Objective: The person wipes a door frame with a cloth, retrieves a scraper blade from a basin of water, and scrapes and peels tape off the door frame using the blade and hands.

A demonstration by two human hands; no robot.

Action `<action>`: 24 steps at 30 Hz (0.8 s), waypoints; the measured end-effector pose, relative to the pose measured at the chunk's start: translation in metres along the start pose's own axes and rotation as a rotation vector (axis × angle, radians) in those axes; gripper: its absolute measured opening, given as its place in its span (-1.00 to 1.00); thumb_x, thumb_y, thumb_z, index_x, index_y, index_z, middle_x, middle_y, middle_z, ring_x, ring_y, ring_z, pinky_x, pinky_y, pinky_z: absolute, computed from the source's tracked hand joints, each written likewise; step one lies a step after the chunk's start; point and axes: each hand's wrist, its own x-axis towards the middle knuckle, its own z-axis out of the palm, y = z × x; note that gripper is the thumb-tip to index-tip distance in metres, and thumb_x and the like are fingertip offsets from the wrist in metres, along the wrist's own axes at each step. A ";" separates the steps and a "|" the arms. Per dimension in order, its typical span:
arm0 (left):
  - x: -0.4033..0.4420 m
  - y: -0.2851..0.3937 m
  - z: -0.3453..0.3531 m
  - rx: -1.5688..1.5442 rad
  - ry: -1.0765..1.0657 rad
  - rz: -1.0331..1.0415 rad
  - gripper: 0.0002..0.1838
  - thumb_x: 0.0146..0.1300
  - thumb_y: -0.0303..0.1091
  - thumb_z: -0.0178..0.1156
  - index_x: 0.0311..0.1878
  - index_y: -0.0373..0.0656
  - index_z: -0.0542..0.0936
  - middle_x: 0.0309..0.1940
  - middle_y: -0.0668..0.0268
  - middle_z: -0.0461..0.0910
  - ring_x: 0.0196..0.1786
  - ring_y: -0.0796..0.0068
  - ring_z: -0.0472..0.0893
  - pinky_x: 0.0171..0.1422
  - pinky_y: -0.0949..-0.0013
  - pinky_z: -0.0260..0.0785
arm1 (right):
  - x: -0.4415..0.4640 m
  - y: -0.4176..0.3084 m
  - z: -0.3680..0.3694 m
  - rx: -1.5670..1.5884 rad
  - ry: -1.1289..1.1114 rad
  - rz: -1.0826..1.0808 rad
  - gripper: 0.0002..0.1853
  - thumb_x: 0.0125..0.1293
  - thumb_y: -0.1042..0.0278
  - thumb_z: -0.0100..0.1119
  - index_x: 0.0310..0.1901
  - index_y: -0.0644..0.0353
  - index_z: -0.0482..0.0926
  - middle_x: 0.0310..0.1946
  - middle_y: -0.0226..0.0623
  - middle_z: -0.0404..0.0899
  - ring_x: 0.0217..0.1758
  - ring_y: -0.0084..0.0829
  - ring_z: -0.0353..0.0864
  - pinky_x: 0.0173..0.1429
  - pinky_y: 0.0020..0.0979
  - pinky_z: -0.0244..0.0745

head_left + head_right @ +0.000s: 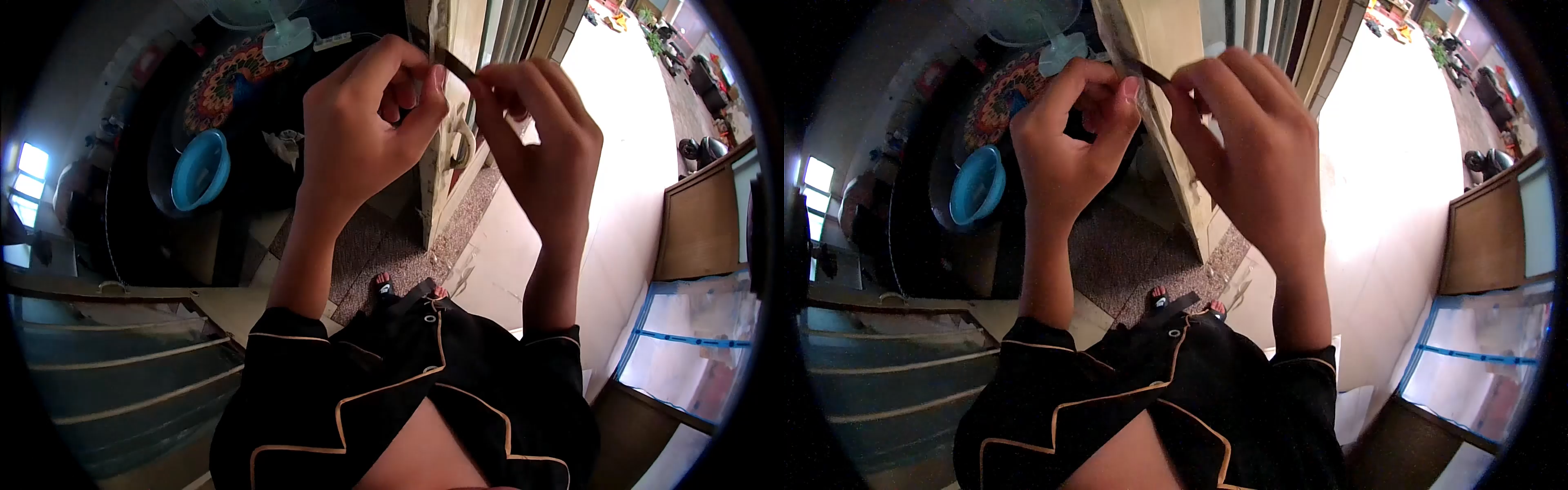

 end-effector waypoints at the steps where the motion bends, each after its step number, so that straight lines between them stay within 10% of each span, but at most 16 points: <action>1: -0.002 0.001 0.001 -0.002 -0.004 -0.007 -0.88 0.25 -0.37 0.36 -0.29 -0.17 0.62 -0.54 0.42 0.60 -0.48 0.72 0.54 -0.40 0.60 0.33 | 0.003 0.002 -0.001 -0.008 0.001 -0.048 -0.87 0.15 0.52 0.36 -0.30 0.21 0.58 -0.43 -0.32 0.53 -0.38 -0.36 0.55 -0.30 -0.33 0.48; 5: -0.013 0.007 0.004 0.009 -0.027 -0.030 -0.90 0.23 -0.42 0.37 -0.27 -0.19 0.64 -0.54 0.39 0.61 -0.48 0.69 0.56 -0.39 0.57 0.38 | 0.003 0.004 -0.002 -0.038 -0.040 -0.089 -0.86 0.18 0.61 0.35 -0.22 0.24 0.64 -0.41 -0.37 0.55 -0.38 -0.54 0.57 -0.26 -0.54 0.49; 12: -0.026 0.013 0.004 0.090 -0.031 0.000 -0.86 0.12 -0.55 0.37 -0.28 -0.22 0.59 -0.45 0.29 0.64 -0.43 0.49 0.71 -0.38 0.53 0.52 | -0.012 0.011 0.007 -0.019 -0.169 -0.062 -0.83 0.16 0.51 0.33 -0.23 0.20 0.55 -0.34 -0.32 0.50 -0.28 -0.33 0.53 -0.24 -0.30 0.48; 24: -0.039 0.004 0.015 0.018 0.055 -0.071 -0.92 0.19 -0.54 0.37 -0.27 -0.27 0.66 -0.49 0.38 0.65 -0.44 0.71 0.58 -0.32 0.57 0.43 | -0.044 0.019 0.007 -0.011 -0.393 -0.028 -0.78 0.09 0.52 0.31 -0.25 0.23 0.47 -0.34 -0.25 0.46 -0.22 -0.21 0.50 -0.13 -0.21 0.49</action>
